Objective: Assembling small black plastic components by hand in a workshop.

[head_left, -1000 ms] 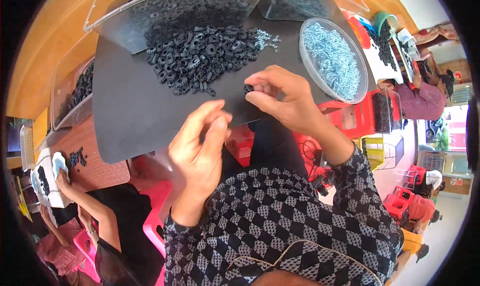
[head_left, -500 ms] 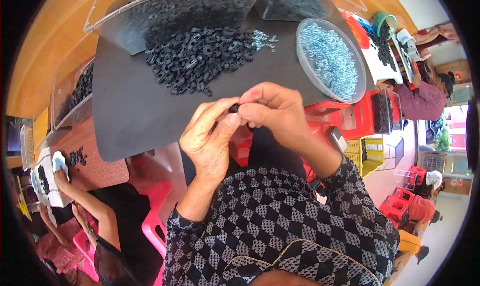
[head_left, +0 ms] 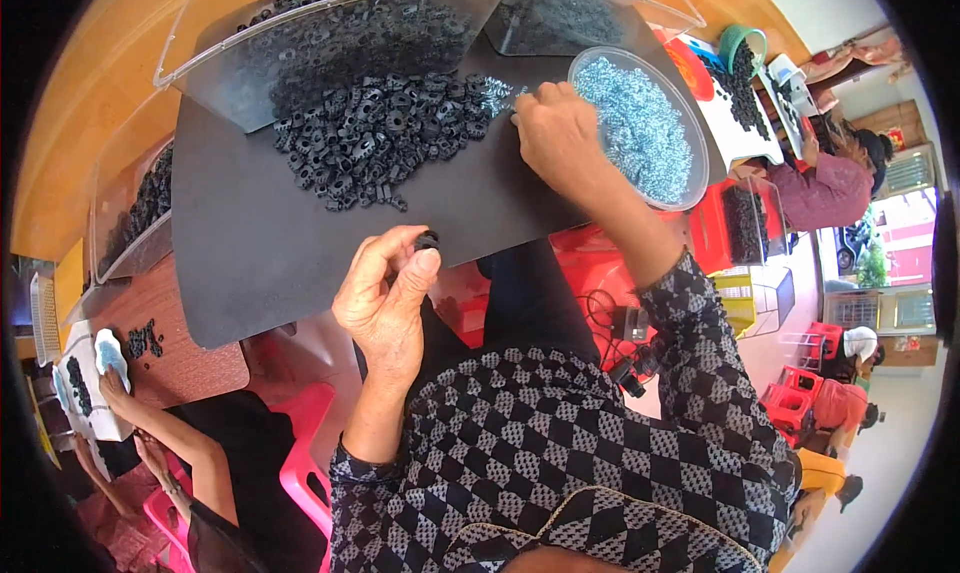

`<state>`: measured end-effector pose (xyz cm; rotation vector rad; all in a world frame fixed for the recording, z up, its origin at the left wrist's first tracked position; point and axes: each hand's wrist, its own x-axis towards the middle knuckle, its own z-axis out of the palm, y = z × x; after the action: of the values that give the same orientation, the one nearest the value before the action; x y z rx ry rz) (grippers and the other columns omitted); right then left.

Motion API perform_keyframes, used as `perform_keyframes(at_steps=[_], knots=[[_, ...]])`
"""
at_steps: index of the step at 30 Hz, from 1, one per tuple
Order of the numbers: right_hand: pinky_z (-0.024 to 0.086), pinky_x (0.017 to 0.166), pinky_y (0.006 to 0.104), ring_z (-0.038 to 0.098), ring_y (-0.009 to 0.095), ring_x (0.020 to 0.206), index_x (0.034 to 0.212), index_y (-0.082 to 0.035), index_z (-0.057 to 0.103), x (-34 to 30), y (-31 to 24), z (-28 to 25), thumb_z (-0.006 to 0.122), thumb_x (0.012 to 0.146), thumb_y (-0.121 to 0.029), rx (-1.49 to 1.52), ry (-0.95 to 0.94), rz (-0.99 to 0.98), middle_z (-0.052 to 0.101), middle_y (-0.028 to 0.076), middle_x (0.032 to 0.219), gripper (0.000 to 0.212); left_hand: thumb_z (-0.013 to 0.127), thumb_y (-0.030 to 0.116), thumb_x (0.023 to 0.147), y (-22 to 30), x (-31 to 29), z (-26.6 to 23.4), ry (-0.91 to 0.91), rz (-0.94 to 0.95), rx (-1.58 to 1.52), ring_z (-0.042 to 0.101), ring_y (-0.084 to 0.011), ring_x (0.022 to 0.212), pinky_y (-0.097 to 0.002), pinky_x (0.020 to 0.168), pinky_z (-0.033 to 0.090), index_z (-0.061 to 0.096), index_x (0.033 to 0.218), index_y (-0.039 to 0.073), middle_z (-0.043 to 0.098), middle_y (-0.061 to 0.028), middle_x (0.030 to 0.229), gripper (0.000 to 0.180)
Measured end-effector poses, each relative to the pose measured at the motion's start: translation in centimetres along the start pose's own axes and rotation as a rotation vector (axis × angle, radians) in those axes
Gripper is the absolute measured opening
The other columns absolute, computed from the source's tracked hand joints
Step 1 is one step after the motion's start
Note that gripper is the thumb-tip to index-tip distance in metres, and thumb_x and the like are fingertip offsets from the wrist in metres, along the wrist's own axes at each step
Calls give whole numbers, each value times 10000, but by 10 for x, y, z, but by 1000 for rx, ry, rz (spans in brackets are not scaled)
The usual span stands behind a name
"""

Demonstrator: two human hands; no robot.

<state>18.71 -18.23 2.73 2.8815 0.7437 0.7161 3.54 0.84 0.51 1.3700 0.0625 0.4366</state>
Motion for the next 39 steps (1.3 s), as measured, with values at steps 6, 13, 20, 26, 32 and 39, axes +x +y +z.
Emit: perform_keyframes(at_steps=[6, 13, 20, 26, 32, 39], knots=[[460, 618, 421, 564, 324, 726, 761, -35, 613, -6, 1, -4, 585, 706, -48, 302, 200, 34, 562, 144, 723, 62, 698, -5, 763, 3, 1, -1, -38, 26, 83, 507, -88, 646, -202, 581, 455, 649, 969, -37, 535, -25, 792, 214], [457, 678, 414, 573, 317, 783, 838, -53, 642, -10, -3, -8, 638, 760, -95, 364, 116, 23, 586, 112, 762, 89, 726, 51, 751, 2, 1, 0, 0, 52, 96, 464, -75, 636, -201, 575, 382, 665, 918, -25, 509, -2, 712, 194], [442, 629, 441, 556, 330, 749, 728, -45, 604, -3, -3, 3, 633, 722, -110, 373, 120, -25, 562, 146, 722, 71, 719, 28, 748, 1, -1, -2, -41, 86, 167, 480, -88, 652, -205, 589, 409, 655, 926, -34, 509, -12, 733, 199], [449, 653, 422, 569, 310, 771, 773, -57, 626, -5, -7, -3, 656, 749, -136, 362, 66, -13, 578, 117, 739, 88, 706, -1, 751, 3, 0, -3, -64, 98, 197, 489, -89, 657, -202, 587, 426, 650, 941, -43, 510, -16, 762, 203], [453, 650, 415, 567, 311, 761, 783, -51, 634, -1, -10, -2, 660, 745, -120, 373, 80, -60, 572, 121, 734, 83, 727, 42, 741, 7, 2, 0, -31, 68, 185, 475, -88, 647, -212, 600, 397, 661, 905, -17, 521, -10, 704, 186], [456, 656, 411, 562, 310, 754, 815, -46, 643, -3, -10, -1, 660, 740, -99, 451, 121, -103, 572, 122, 734, 94, 726, 38, 744, 8, 1, -1, -28, 43, 179, 473, -82, 647, -208, 598, 393, 661, 907, -16, 519, -5, 708, 183]])
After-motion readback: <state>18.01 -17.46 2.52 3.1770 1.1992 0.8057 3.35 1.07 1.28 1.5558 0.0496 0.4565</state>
